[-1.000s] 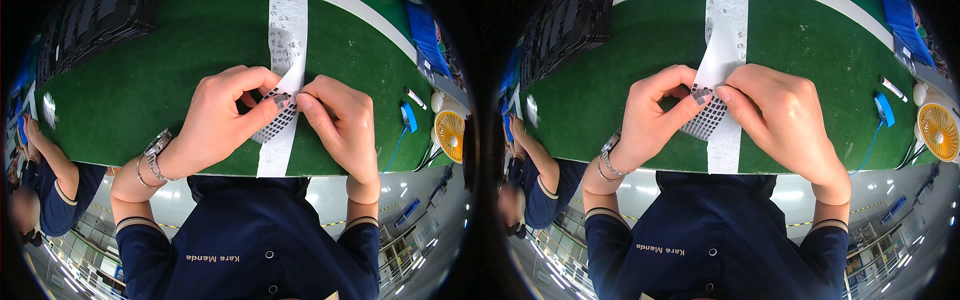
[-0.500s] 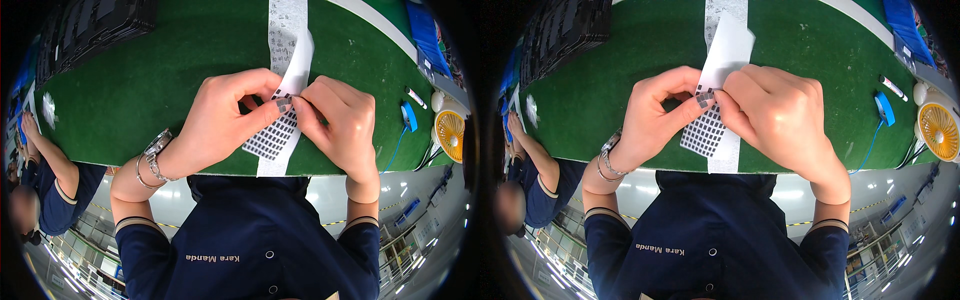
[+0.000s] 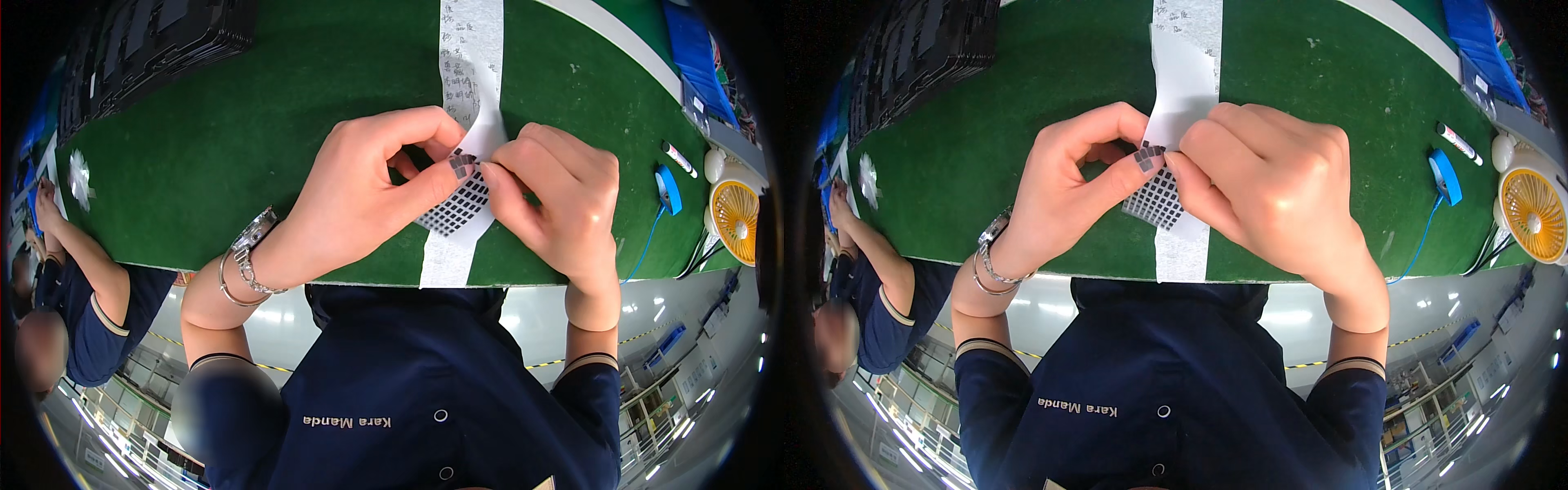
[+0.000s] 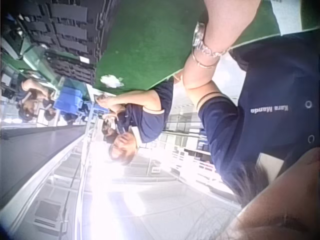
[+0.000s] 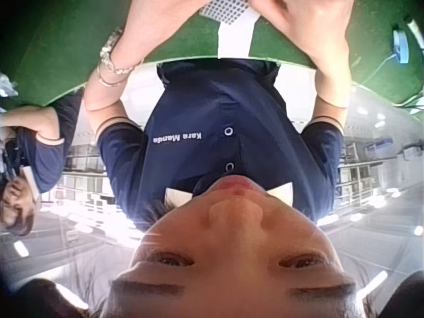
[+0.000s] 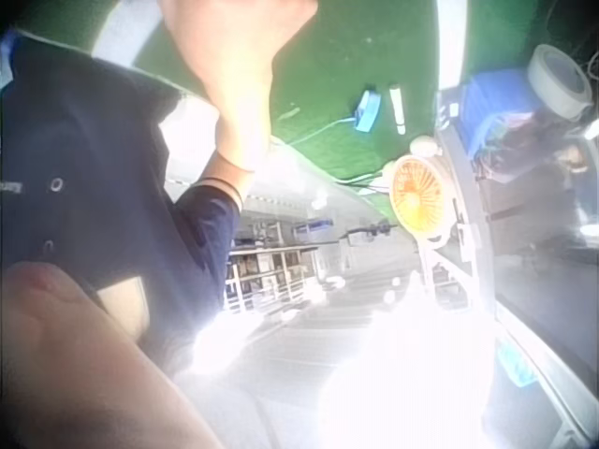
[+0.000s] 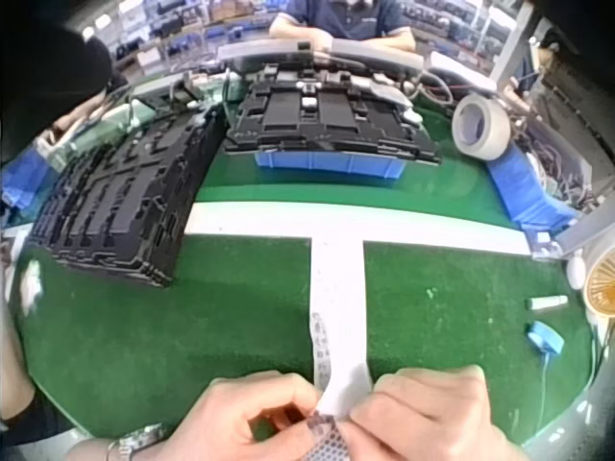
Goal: Applying labels or stickers to electronic components or cases in an assembly line setting.
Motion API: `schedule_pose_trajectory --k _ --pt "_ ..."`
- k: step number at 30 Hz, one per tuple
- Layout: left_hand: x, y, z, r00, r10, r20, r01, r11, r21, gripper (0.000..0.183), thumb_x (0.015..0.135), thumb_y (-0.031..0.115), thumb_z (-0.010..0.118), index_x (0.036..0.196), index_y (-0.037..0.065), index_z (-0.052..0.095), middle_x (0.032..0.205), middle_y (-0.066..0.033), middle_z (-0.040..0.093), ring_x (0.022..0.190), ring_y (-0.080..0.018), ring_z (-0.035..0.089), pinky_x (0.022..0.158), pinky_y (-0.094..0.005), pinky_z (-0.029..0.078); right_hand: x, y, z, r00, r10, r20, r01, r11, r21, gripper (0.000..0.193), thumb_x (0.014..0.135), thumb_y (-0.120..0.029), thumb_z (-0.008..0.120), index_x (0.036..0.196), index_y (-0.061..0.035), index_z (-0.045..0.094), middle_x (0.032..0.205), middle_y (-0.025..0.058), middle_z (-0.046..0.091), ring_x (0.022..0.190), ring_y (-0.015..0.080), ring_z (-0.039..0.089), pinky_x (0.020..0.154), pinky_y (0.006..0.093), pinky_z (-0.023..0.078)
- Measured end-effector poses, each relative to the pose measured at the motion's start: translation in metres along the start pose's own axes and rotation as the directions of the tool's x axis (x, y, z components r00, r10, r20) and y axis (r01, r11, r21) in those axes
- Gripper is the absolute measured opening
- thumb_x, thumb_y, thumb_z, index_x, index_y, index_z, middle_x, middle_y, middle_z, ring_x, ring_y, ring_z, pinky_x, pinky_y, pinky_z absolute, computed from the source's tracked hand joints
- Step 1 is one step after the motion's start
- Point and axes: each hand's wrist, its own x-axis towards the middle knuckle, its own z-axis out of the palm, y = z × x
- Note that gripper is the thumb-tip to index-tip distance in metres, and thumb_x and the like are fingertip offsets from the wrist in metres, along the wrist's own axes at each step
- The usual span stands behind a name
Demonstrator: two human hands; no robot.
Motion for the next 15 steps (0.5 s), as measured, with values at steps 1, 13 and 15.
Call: schedule_pose_trajectory --k 1,13,15 --pt "0.0 0.0 0.001 1.0 0.008 -0.008 -0.008 1.0 -0.003 0.007 0.092 0.005 0.061 0.094 -0.002 0.06 0.083 -0.0006 0.061 0.076 -0.005 0.055 0.069 -0.0216 0.046 0.0 0.0 -0.001 0.999 0.03 0.019 -0.031 0.998 0.056 0.02 0.073 -0.009 0.074 0.068 -0.0073 0.054 0.061 0.0035 0.05 0.05 0.0205 0.052 0.042 0.0323 0.039" --pt "-0.001 -0.001 -0.002 0.996 -0.023 0.084 0.019 0.998 0.055 0.008 0.084 -0.001 0.067 0.091 -0.002 0.064 0.082 -0.0023 0.058 0.072 -0.0082 0.056 0.064 -0.0231 0.045 -0.003 0.0 -0.014 0.927 0.187 0.326 -0.305 0.881 0.361 0.016 0.077 -0.009 0.07 0.068 -0.0033 0.057 0.059 0.0072 0.053 0.048 0.025 0.051 0.044 0.0342 0.037" --pt "-0.001 -0.001 -0.001 0.996 -0.024 0.084 0.019 0.998 0.065 0.008 0.083 -0.001 0.066 0.091 -0.001 0.064 0.082 -0.0025 0.058 0.072 -0.0083 0.056 0.064 -0.0232 0.045 -0.004 0.0 -0.012 0.929 0.175 0.325 -0.293 0.885 0.362 0.016 0.077 -0.009 0.07 0.068 -0.0033 0.058 0.059 0.0075 0.054 0.05 0.0257 0.052 0.045 0.0346 0.038"
